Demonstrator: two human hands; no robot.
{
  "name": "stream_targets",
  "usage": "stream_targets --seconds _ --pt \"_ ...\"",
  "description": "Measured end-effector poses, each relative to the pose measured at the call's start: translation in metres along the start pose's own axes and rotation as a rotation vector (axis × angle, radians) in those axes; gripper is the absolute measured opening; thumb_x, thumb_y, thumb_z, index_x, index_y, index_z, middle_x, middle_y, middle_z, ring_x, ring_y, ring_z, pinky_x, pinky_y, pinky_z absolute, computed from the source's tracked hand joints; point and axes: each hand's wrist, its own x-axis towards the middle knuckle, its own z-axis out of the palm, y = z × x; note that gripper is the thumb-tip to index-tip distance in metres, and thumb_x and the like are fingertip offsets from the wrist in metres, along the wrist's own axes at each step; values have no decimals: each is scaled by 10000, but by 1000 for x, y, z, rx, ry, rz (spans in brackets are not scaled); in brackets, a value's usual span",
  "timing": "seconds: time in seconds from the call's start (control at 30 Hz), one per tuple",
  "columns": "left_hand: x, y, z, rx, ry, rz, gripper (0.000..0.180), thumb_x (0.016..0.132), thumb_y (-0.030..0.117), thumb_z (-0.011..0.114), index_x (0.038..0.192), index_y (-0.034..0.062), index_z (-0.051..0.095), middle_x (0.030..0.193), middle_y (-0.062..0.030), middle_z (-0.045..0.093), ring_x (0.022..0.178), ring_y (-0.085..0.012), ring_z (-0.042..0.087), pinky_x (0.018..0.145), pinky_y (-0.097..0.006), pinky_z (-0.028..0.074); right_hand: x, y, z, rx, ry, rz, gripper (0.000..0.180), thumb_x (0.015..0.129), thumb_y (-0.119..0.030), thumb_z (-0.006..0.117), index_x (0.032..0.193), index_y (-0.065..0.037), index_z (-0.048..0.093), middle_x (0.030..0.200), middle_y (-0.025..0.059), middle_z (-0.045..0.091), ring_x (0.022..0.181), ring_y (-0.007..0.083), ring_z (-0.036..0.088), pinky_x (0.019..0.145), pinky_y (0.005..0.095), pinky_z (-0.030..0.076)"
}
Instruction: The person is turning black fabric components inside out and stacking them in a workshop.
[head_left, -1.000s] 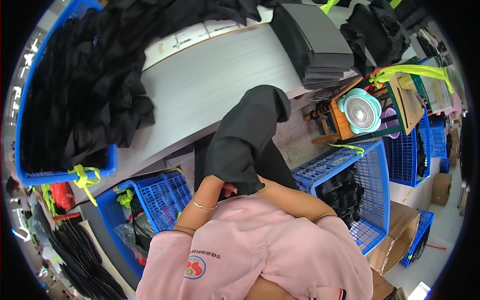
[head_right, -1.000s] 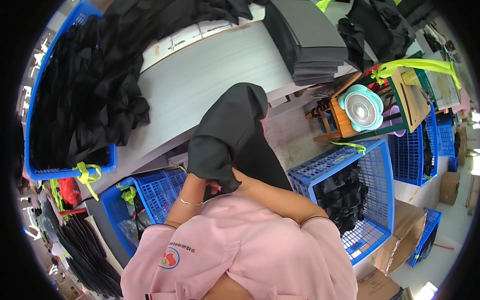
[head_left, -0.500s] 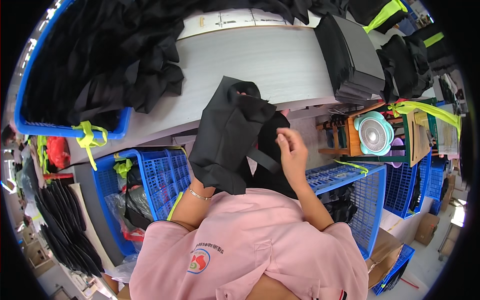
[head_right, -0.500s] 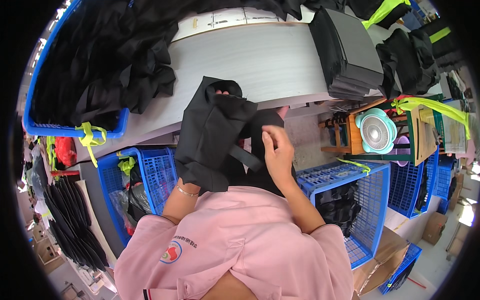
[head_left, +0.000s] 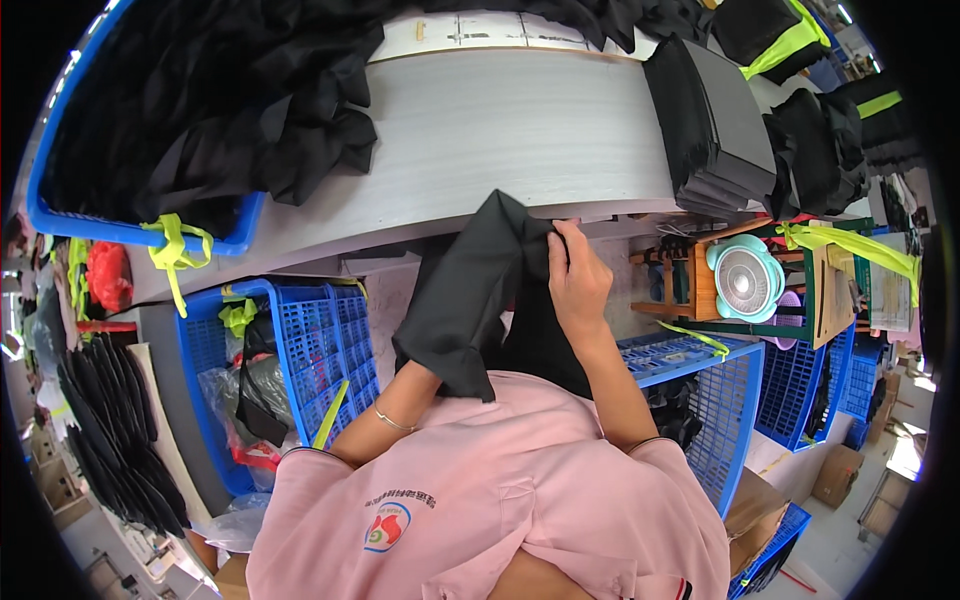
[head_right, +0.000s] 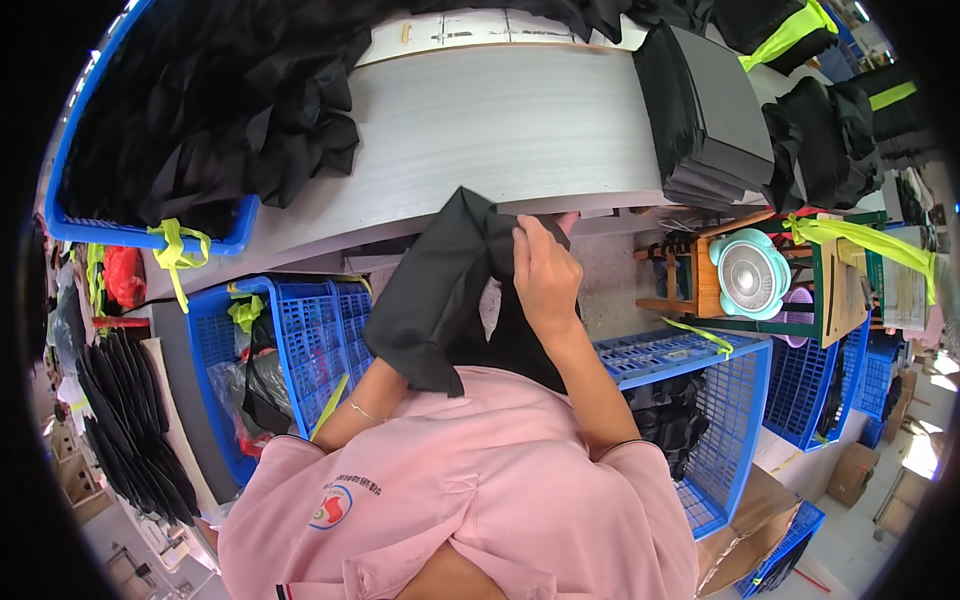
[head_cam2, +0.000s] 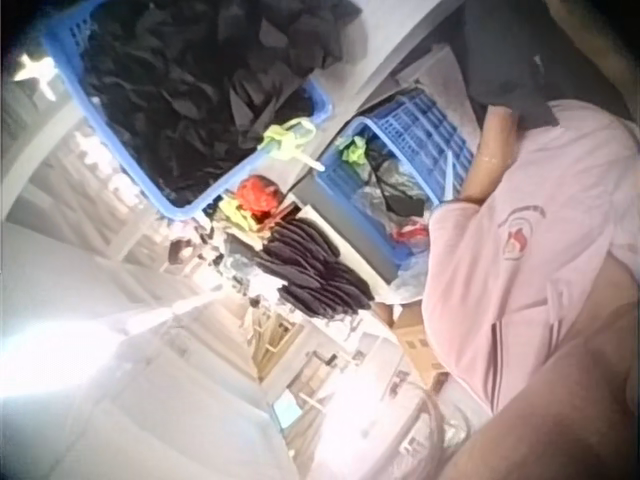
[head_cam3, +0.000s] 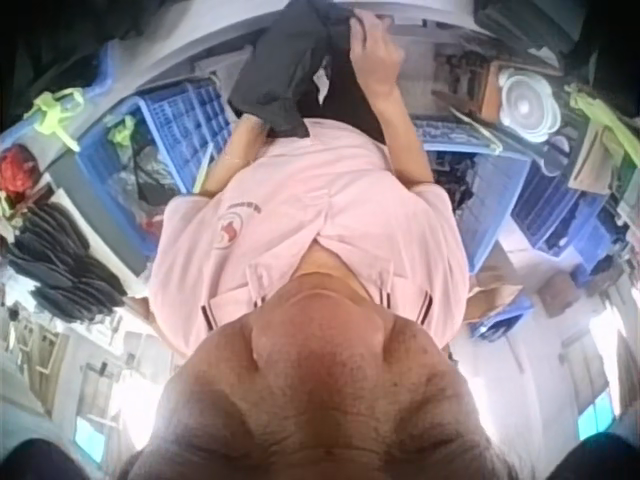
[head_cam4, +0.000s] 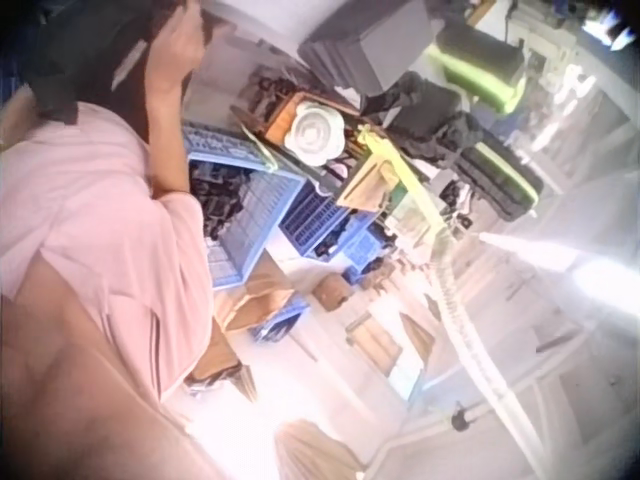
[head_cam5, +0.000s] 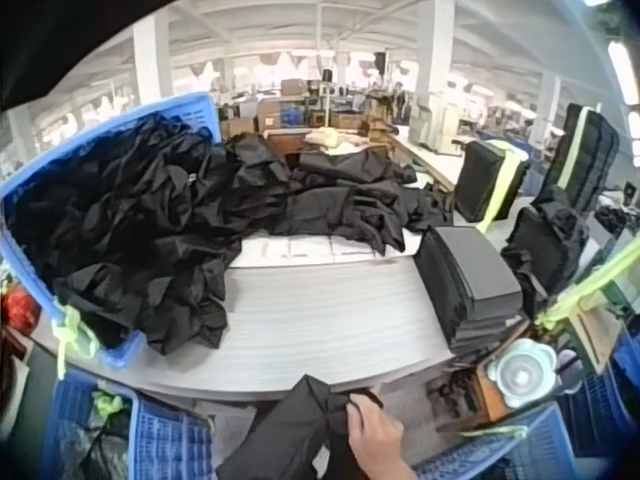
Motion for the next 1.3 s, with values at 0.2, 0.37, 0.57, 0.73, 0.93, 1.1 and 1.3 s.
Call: stream_targets --seconds 0.2,0.37,0.57,0.73,0.93,1.1,1.3 --pt "-2 2 -4 39 -29 2 535 1009 88 549 1487 -40 345 1490 -127 441 1331 -189 447 1146 -326 328 -3 -1 -1 -14 -179 -76 183 837 -33 707 1014 -28 664 976 142 688 857 289 677 770 347 528" --pt "2 6 -4 99 -97 74 549 1009 81 556 1499 -41 342 1505 -127 438 1345 -193 443 1158 -331 325 -10 0 -3 582 -350 385 191 862 -23 659 1049 11 649 985 132 678 908 236 658 829 304 490" --pt "-1 0 -10 3 -130 -49 579 983 85 599 1495 -33 358 1518 -112 427 1358 -188 428 1154 -329 326 -11 5 -15 522 -324 347 169 901 -30 626 1060 26 647 1009 97 682 925 187 647 836 303 486" --pt "11 9 -37 -343 82 -141 577 972 88 615 1485 -27 377 1509 -110 437 1351 -188 437 1150 -328 332 -5 14 -41 1475 -292 696 153 993 -139 581 1000 -11 664 1045 6 648 950 95 573 907 243 406" --pt "20 7 -27 -206 64 -173 575 958 91 633 1472 -20 401 1499 -108 450 1343 -188 446 1145 -327 339 0 13 -44 1211 -282 971 234 997 -181 587 1134 7 602 1052 33 625 965 94 566 895 237 427" --pt "27 -6 -7 -30 -6 -134 573 947 94 649 1462 -14 420 1491 -106 460 1337 -189 454 1141 -326 345 -4 8 -39 724 -213 516 374 888 -136 738 1199 -10 575 1015 60 644 882 123 597 828 271 483" --pt "20 -8 -8 -50 -15 -152 571 934 97 667 1449 -7 443 1480 -103 473 1329 -189 464 1136 -325 352 -5 11 -48 672 -313 797 182 905 -115 711 1036 5 672 936 29 689 848 91 616 793 234 482"
